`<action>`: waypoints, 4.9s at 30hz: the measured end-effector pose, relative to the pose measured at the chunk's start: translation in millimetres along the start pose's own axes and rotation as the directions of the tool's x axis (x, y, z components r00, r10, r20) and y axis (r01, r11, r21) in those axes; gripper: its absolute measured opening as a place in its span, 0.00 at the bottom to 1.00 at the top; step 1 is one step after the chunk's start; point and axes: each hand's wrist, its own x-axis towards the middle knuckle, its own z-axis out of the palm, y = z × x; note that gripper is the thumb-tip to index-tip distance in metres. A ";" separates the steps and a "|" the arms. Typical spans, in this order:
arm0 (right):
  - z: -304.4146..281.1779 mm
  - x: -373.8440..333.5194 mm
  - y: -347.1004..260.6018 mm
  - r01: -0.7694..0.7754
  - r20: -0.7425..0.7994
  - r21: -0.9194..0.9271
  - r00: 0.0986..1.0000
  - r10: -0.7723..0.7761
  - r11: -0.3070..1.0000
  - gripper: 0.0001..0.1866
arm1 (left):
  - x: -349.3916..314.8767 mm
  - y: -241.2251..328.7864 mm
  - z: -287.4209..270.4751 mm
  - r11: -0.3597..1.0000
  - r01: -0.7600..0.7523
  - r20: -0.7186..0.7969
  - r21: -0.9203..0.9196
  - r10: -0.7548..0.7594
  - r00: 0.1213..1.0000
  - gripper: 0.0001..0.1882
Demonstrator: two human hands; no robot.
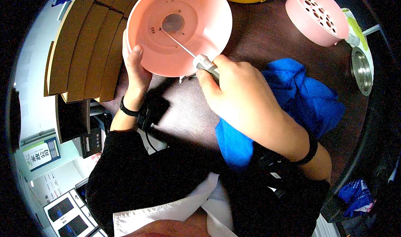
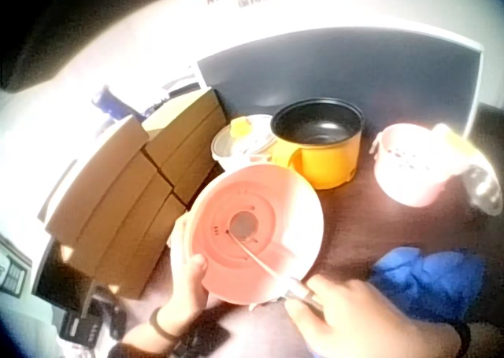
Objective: The person uses a screwdriver to tighten a screw into the center of a pink plastic bowl base. They rotate the bowl and continue to tighten the screw while holding the bowl steady.
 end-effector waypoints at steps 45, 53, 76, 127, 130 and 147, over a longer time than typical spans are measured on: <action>0.1 4.4 1.7 -0.123 0.182 0.306 0.981 0.069 0.944 0.20 | -0.8 7.3 2.8 0.997 0.022 -0.051 -0.075 -0.026 0.998 0.37; 1.7 4.1 4.0 -0.108 0.150 0.254 0.986 0.071 0.961 0.20 | -0.7 7.0 2.6 0.998 0.012 -0.040 -0.054 -0.014 0.999 0.38; -0.7 -11.8 -4.8 0.147 -0.033 -0.599 0.978 -0.207 0.787 0.12 | -3.6 18.6 -4.2 0.987 -0.051 0.107 0.150 0.035 0.994 0.45; -31.0 -4.4 -2.9 0.138 -0.048 -0.421 0.984 -0.174 0.896 0.12 | 2.2 14.5 -6.3 0.989 -0.079 0.185 0.121 0.056 0.981 0.34; -31.8 -0.6 -0.9 0.153 -0.032 -0.427 0.982 -0.184 0.891 0.12 | 0.4 10.8 -8.5 0.994 -0.046 0.170 0.103 0.028 0.985 0.34; -27.3 5.1 8.3 0.138 -0.121 -0.288 0.976 -0.179 0.948 0.15 | 3.9 9.5 -8.0 0.992 -0.041 0.145 0.118 0.023 0.989 0.30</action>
